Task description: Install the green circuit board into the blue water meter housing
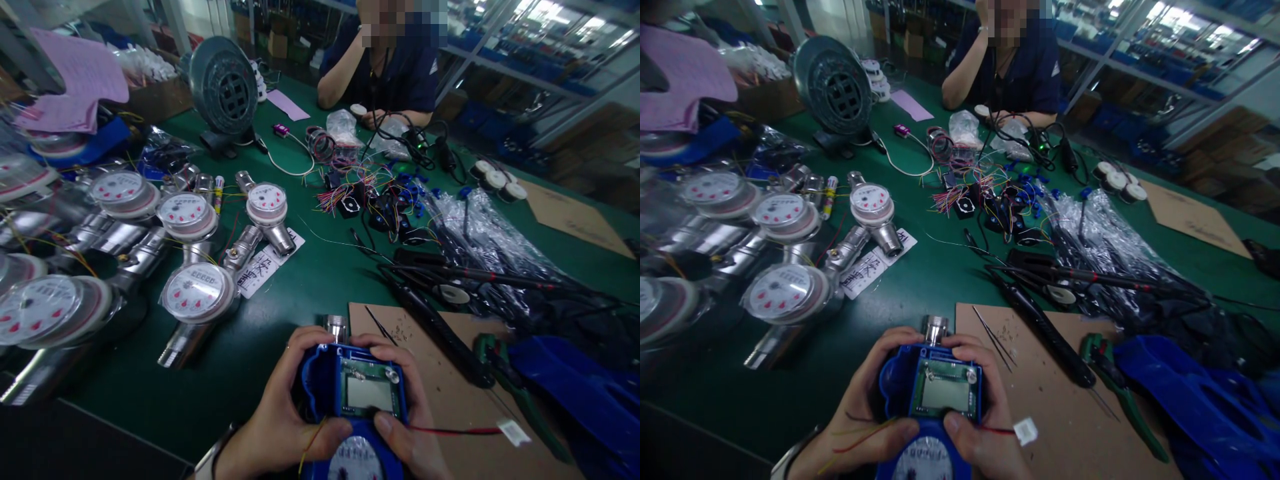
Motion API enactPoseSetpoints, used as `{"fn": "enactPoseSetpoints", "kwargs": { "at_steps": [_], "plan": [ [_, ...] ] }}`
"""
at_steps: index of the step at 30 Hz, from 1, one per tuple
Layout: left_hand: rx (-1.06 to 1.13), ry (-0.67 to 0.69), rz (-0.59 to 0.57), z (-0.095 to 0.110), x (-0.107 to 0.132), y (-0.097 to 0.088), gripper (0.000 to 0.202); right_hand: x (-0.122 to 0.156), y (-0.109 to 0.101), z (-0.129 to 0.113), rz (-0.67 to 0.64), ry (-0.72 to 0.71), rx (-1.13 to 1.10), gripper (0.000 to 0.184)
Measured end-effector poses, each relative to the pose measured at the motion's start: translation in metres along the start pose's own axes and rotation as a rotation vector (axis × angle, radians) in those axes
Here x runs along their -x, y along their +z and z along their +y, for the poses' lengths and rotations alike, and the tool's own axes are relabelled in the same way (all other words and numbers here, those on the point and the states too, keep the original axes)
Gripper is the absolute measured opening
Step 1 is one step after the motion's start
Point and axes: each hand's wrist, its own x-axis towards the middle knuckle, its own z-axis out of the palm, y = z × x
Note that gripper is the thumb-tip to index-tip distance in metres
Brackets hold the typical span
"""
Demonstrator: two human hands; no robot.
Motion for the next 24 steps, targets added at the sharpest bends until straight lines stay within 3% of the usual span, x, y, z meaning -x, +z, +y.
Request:
{"fn": "enactPoseSetpoints", "kwargs": {
  "at_steps": [16, 24],
  "plan": [
    [0.01, 0.106, -0.038, -0.003, -0.002, -0.002, 0.056, -0.003, -0.001, 0.003, -0.014, -0.023, 0.013, 0.039],
    [0.048, 0.015, -0.001, -0.011, -0.001, -0.003, 0.058, -0.003, -0.006, 0.01, 0.002, -0.002, -0.003, 0.043]
  ]
}}
